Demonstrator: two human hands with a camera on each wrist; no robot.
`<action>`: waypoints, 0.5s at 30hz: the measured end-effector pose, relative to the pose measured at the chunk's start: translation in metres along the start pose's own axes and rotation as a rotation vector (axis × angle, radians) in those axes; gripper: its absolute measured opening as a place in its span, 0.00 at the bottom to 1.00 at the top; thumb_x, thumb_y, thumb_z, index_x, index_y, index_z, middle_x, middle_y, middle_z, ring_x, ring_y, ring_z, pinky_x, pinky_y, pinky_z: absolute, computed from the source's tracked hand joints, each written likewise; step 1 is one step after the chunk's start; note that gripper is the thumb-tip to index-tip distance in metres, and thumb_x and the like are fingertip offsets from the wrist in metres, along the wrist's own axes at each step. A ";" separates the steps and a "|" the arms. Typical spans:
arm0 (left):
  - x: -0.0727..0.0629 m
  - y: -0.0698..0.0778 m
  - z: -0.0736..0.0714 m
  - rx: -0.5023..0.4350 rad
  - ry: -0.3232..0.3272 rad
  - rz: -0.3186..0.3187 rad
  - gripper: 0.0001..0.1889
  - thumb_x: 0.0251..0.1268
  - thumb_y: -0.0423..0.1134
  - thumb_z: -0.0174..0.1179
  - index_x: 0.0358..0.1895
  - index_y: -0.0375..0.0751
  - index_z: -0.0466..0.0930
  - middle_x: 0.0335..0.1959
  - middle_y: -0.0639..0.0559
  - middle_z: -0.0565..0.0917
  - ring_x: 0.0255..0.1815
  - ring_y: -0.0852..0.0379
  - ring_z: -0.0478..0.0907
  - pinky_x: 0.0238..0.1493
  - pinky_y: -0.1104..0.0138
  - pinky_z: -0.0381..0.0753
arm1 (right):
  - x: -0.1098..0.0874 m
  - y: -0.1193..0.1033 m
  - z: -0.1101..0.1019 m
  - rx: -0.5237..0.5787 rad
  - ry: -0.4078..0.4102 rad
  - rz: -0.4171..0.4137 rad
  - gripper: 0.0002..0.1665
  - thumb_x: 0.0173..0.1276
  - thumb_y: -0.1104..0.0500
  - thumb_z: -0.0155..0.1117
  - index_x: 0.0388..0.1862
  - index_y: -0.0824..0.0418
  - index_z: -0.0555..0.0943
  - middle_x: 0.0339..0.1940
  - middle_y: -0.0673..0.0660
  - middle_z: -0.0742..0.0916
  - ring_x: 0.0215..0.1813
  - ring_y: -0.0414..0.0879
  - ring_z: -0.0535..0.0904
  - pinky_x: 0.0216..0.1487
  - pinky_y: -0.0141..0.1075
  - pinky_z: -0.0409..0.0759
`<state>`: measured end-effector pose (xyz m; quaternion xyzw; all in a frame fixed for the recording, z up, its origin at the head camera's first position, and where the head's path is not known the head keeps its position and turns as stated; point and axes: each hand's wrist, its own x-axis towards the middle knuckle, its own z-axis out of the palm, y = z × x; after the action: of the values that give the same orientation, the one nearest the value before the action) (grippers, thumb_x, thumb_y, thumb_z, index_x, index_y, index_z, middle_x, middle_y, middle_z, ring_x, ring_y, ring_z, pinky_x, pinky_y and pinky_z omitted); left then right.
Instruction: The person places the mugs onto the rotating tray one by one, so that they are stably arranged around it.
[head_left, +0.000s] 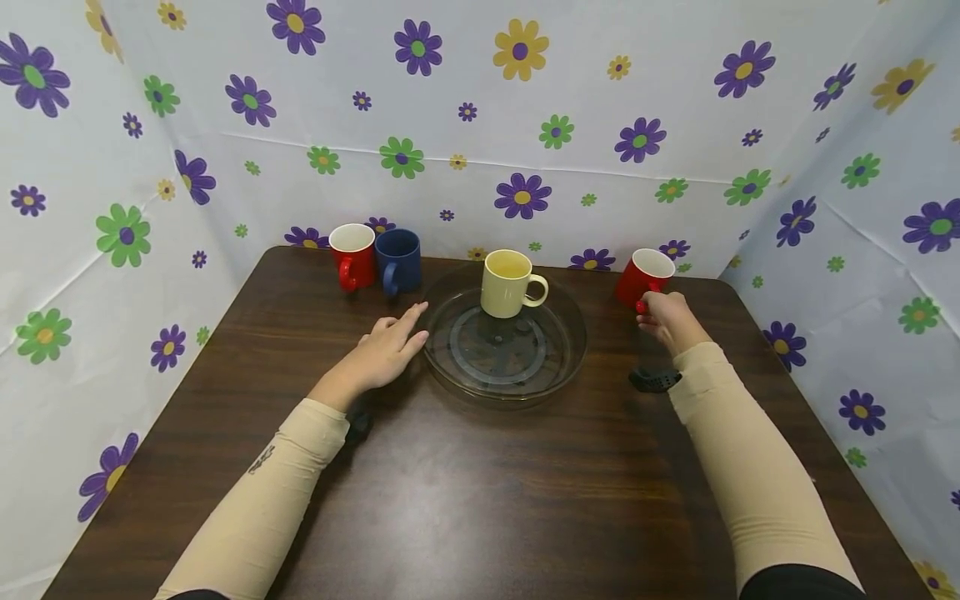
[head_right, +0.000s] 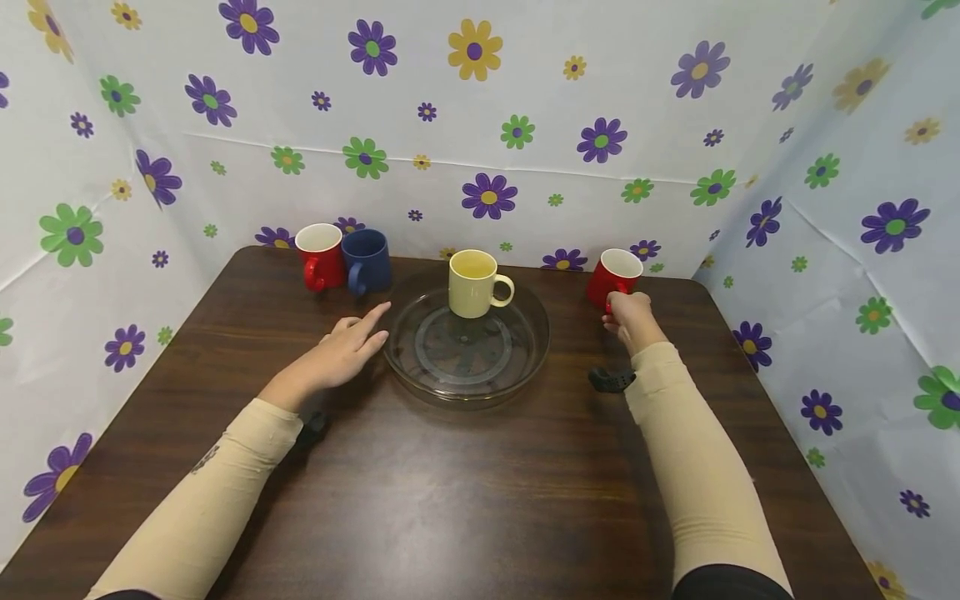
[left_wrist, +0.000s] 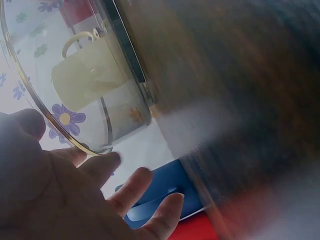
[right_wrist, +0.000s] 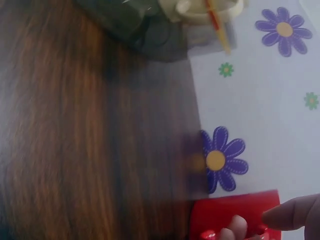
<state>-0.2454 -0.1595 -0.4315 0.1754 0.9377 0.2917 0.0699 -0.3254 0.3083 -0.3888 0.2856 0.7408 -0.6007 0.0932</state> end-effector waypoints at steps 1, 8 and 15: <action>0.000 0.000 0.000 -0.002 0.001 0.004 0.33 0.83 0.55 0.39 0.83 0.50 0.45 0.82 0.43 0.53 0.76 0.33 0.53 0.68 0.29 0.53 | 0.001 0.001 -0.001 -0.015 0.012 0.003 0.35 0.78 0.60 0.48 0.76 0.65 0.47 0.50 0.56 0.73 0.36 0.42 0.76 0.50 0.29 0.82; 0.000 0.002 -0.001 0.016 0.024 0.039 0.33 0.83 0.52 0.41 0.83 0.45 0.47 0.84 0.46 0.45 0.77 0.34 0.53 0.68 0.29 0.55 | 0.010 0.003 -0.002 -0.065 0.023 -0.016 0.40 0.79 0.57 0.49 0.80 0.65 0.44 0.56 0.58 0.74 0.44 0.44 0.77 0.54 0.31 0.81; 0.002 -0.002 -0.002 0.032 0.026 0.094 0.34 0.83 0.51 0.43 0.82 0.39 0.48 0.83 0.43 0.48 0.77 0.32 0.56 0.72 0.33 0.55 | 0.014 0.005 -0.002 0.005 -0.012 -0.051 0.34 0.83 0.52 0.47 0.80 0.64 0.54 0.56 0.58 0.77 0.48 0.46 0.78 0.54 0.32 0.81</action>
<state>-0.2484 -0.1617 -0.4308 0.2164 0.9338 0.2819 0.0412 -0.3340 0.3153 -0.3996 0.2631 0.7458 -0.6065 0.0816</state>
